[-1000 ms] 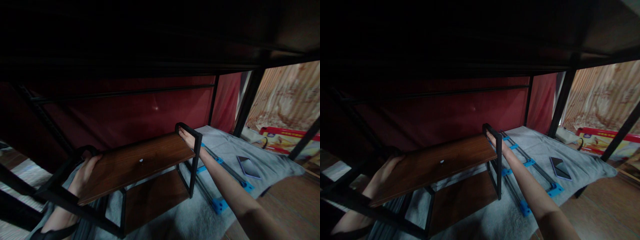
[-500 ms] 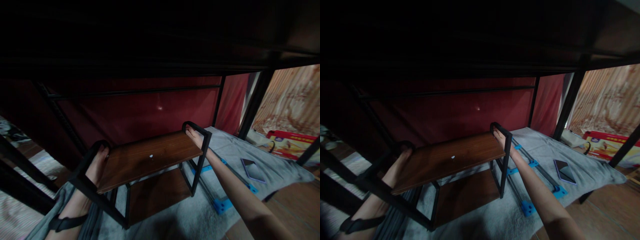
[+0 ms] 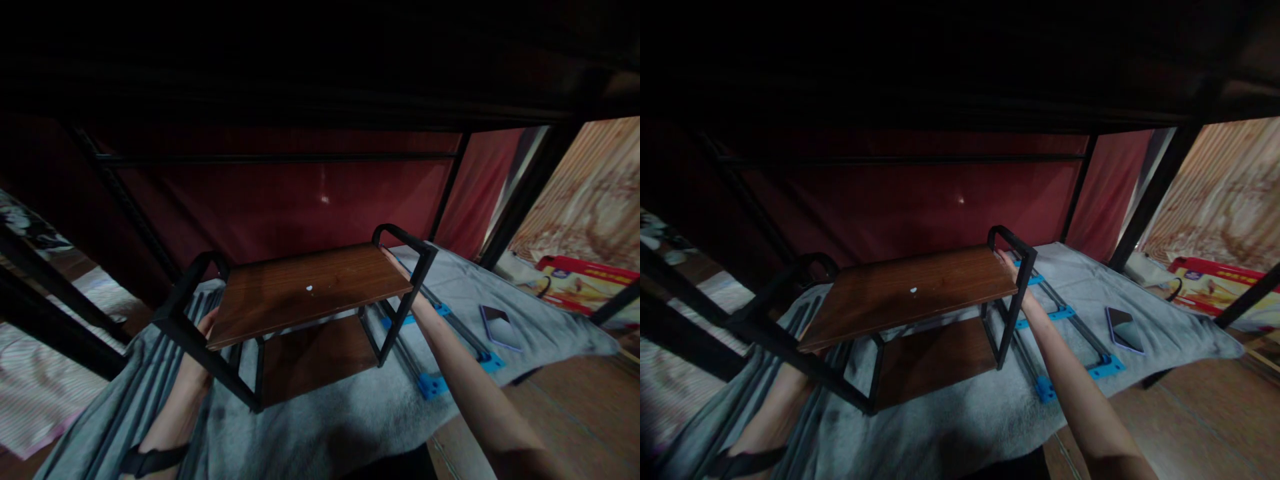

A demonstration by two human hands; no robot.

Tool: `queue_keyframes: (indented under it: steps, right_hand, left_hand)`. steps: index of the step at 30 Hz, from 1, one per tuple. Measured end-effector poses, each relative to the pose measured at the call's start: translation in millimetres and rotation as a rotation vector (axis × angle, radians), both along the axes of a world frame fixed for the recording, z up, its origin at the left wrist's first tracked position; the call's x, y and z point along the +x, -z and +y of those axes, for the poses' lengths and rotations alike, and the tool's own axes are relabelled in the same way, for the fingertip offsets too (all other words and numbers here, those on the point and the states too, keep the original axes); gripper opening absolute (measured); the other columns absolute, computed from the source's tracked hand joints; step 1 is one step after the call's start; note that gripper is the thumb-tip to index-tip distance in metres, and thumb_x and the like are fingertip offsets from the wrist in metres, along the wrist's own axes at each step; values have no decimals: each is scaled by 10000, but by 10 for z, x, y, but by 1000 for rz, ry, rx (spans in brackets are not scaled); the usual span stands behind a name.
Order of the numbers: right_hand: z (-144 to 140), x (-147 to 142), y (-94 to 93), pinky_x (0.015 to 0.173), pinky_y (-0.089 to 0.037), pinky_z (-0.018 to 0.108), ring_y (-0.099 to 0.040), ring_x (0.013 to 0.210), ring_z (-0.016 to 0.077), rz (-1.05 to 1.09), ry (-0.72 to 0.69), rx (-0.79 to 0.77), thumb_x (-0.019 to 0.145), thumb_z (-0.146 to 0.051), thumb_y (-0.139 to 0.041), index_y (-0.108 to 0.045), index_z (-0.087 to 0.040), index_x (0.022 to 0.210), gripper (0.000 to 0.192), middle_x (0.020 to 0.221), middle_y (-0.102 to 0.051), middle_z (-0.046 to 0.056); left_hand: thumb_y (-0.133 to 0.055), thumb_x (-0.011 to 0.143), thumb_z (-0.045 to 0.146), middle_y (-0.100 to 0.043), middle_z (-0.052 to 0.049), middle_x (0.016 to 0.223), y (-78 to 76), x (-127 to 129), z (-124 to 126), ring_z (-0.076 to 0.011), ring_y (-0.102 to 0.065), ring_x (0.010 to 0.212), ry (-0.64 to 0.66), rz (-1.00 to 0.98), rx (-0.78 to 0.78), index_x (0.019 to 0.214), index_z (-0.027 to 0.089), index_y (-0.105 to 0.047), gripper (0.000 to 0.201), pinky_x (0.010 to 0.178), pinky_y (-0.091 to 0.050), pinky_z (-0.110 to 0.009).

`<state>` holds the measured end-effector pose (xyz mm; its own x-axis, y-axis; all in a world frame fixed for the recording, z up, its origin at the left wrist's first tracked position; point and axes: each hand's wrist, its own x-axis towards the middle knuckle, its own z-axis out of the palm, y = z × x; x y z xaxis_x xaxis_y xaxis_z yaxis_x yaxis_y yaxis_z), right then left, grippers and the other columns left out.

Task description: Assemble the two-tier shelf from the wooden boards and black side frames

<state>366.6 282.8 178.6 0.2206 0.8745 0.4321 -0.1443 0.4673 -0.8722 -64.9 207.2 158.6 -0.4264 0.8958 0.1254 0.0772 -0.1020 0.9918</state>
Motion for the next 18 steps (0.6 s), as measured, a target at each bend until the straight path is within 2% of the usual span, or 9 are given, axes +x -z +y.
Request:
queue_keyframes:
  steps: [2,4,6,8,11,14,18]
  right_hand:
    - [-118,18,224,1029,-472,402,-595,1176,272,79,-43,-89,560,-624,-799,-717,-272,980,554,1001,-742,60]
    - [-257,8,439,1013,-499,447,-628,1128,293,173,-32,-217,523,-610,-829,-719,-285,944,543,975,-749,42]
    - [-410,-34,609,1016,-499,474,-637,1114,297,238,6,-306,565,-603,-814,-717,-280,954,515,1010,-748,24]
    - [-572,-105,740,1031,-486,481,-628,1138,289,273,15,-327,659,-611,-754,-711,-273,1001,483,1101,-731,19]
    - [-809,-235,925,1031,-473,496,-621,1157,288,292,33,-287,799,-666,-592,-681,-257,1114,524,1213,-687,49]
    - [-1008,-339,1115,1066,-428,501,-610,1166,279,214,174,-204,868,-711,-436,-612,-231,1222,622,1235,-663,79]
    - [-1157,-402,1233,1069,-400,471,-603,1133,260,-83,313,-182,896,-645,-453,-569,-219,1232,556,1190,-654,89]
  left_hand:
    - [-748,687,393,-717,-43,1178,311,-24,-159,-305,-543,1283,-19,-72,-7,1103,225,-684,453,1160,-369,-438]
    - [-724,734,413,-708,-50,1195,600,-18,-371,-302,-558,1267,-43,-183,-84,1071,221,-693,388,1159,-365,-449]
    - [-690,774,444,-681,-59,1250,847,-1,-597,-295,-561,1265,-60,-259,-180,1123,227,-671,411,1162,-354,-457]
    - [-672,784,431,-651,-61,1303,1059,9,-792,-288,-553,1276,-100,-277,-213,1193,235,-633,455,1161,-351,-456]
    - [-669,744,356,-653,-57,1297,1349,4,-971,-291,-533,1296,-67,-127,-198,1205,236,-627,478,1165,-339,-460]
    - [-690,681,347,-651,-69,1294,1622,11,-1021,-315,-540,1281,-7,21,-185,1172,238,-636,506,1134,-380,-477]
    - [-696,679,402,-643,-96,1288,1903,59,-978,-323,-571,1235,57,171,-162,1140,229,-637,497,1061,-454,-482]
